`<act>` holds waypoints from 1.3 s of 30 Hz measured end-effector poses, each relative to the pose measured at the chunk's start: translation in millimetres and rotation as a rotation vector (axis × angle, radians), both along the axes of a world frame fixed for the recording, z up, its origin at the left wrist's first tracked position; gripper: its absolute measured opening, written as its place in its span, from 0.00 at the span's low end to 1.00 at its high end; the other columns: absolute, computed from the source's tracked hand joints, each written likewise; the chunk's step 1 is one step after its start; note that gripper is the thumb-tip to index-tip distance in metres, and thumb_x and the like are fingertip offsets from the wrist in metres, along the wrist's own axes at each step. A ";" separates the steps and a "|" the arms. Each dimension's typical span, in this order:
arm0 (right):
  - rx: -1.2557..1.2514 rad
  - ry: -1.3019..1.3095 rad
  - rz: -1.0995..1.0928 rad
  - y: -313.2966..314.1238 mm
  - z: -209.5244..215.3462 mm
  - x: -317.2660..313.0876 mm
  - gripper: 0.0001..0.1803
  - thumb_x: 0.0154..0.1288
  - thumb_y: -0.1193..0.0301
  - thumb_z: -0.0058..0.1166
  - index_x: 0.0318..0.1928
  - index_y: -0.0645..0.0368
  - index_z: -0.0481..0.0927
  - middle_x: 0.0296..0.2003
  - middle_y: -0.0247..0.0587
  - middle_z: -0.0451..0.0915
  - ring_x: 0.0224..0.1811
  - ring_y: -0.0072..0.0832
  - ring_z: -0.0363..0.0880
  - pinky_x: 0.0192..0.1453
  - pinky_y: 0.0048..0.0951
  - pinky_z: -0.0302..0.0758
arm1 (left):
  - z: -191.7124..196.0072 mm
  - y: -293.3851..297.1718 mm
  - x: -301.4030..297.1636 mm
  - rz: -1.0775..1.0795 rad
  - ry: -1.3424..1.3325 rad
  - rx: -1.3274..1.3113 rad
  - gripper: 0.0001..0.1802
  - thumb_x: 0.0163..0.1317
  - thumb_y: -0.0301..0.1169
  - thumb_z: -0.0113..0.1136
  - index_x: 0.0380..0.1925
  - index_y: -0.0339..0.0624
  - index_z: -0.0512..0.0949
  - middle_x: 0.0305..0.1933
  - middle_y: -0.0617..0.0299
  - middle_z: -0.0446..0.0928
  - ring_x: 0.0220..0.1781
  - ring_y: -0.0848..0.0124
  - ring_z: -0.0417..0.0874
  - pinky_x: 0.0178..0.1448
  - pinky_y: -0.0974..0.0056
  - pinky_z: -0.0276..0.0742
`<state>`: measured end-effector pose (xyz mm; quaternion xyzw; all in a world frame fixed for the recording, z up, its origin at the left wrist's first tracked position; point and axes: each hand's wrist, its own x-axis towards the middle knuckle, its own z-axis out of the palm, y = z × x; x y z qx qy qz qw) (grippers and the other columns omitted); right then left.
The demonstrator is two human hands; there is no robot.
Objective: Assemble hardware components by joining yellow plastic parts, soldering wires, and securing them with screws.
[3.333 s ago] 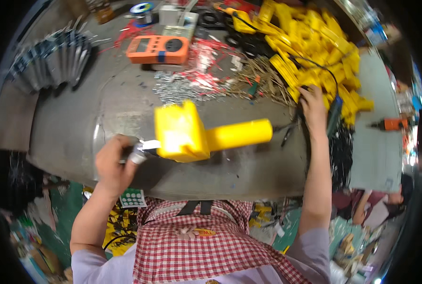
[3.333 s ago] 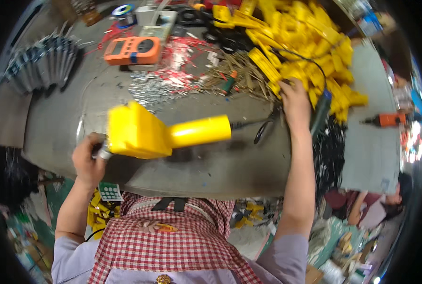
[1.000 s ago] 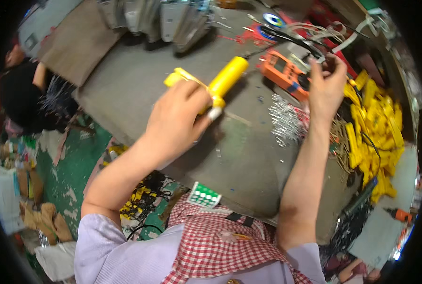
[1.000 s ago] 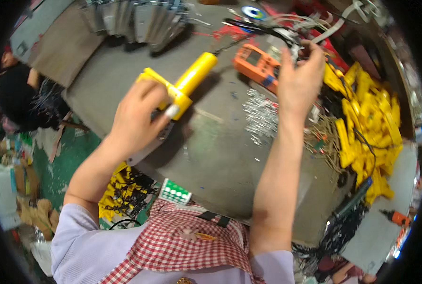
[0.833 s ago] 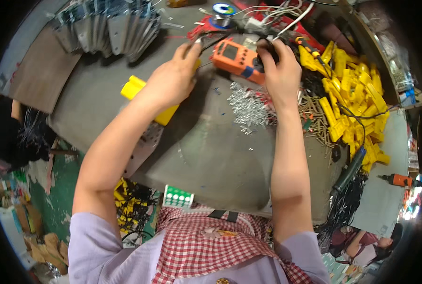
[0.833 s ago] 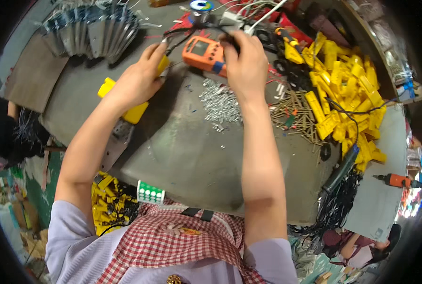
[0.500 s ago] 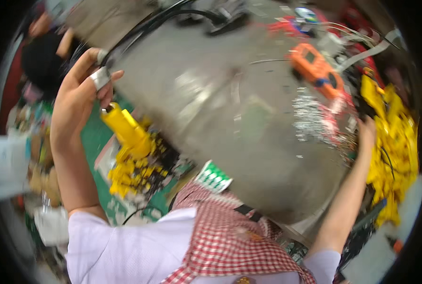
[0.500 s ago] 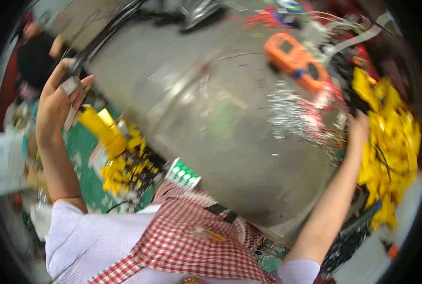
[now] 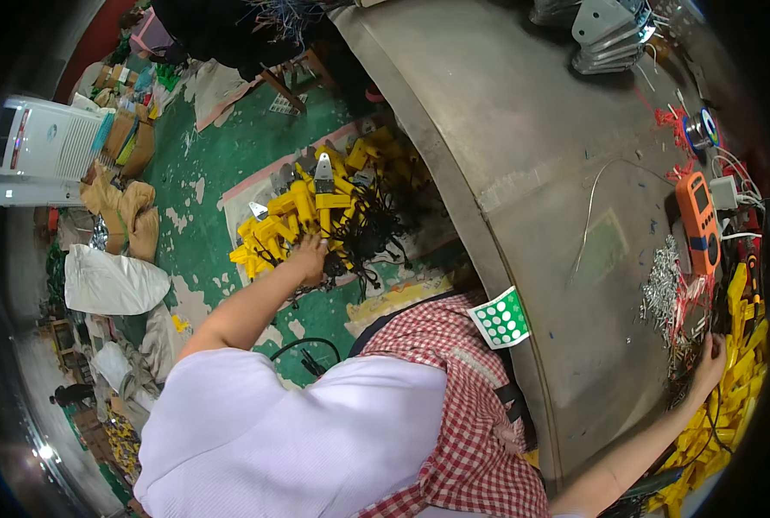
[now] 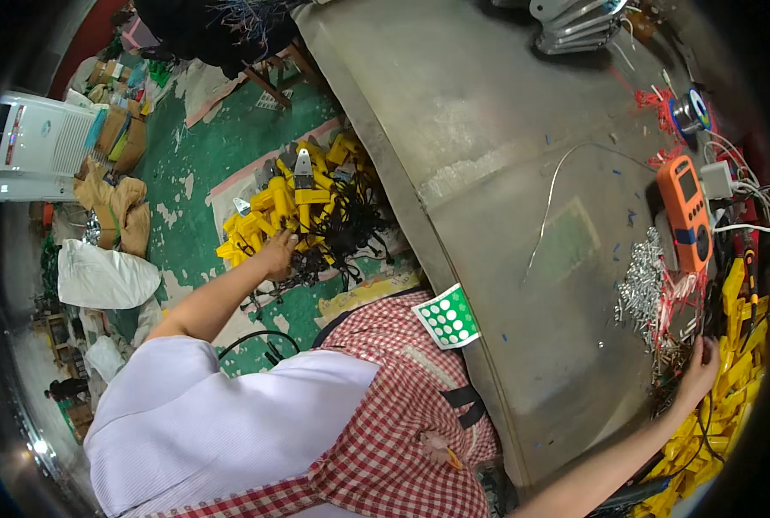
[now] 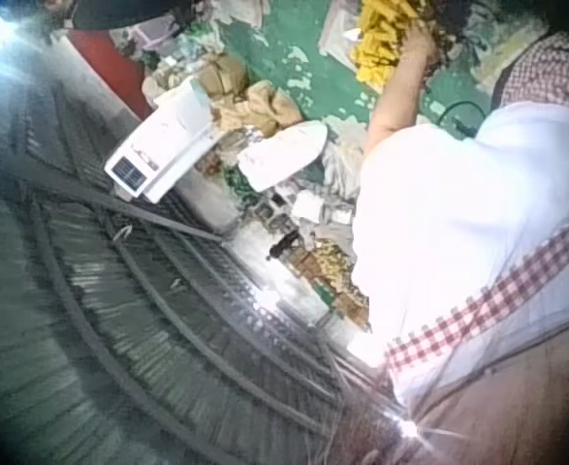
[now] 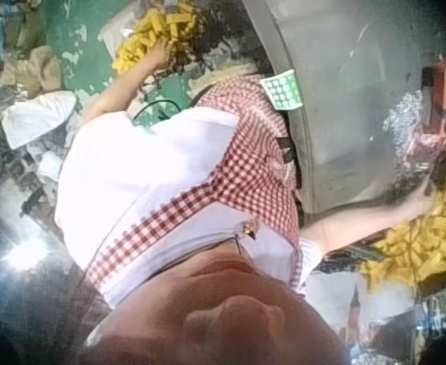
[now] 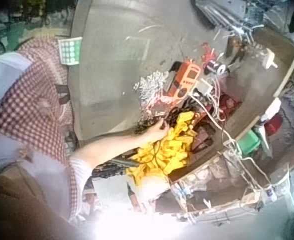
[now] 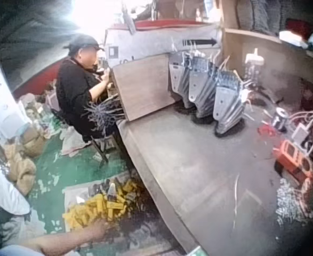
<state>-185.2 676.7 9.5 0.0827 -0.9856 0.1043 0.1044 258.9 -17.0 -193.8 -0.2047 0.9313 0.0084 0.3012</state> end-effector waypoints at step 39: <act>-0.359 -0.070 0.071 -177.7 25.8 261.5 0.29 0.44 0.77 0.62 0.52 0.61 0.73 0.52 0.47 0.70 0.56 0.45 0.67 0.60 0.42 0.65 | 234.1 308.3 -289.2 -1.008 0.566 1.133 0.12 0.42 0.17 0.59 0.30 0.40 0.80 0.36 0.57 0.80 0.42 0.58 0.80 0.56 0.53 0.72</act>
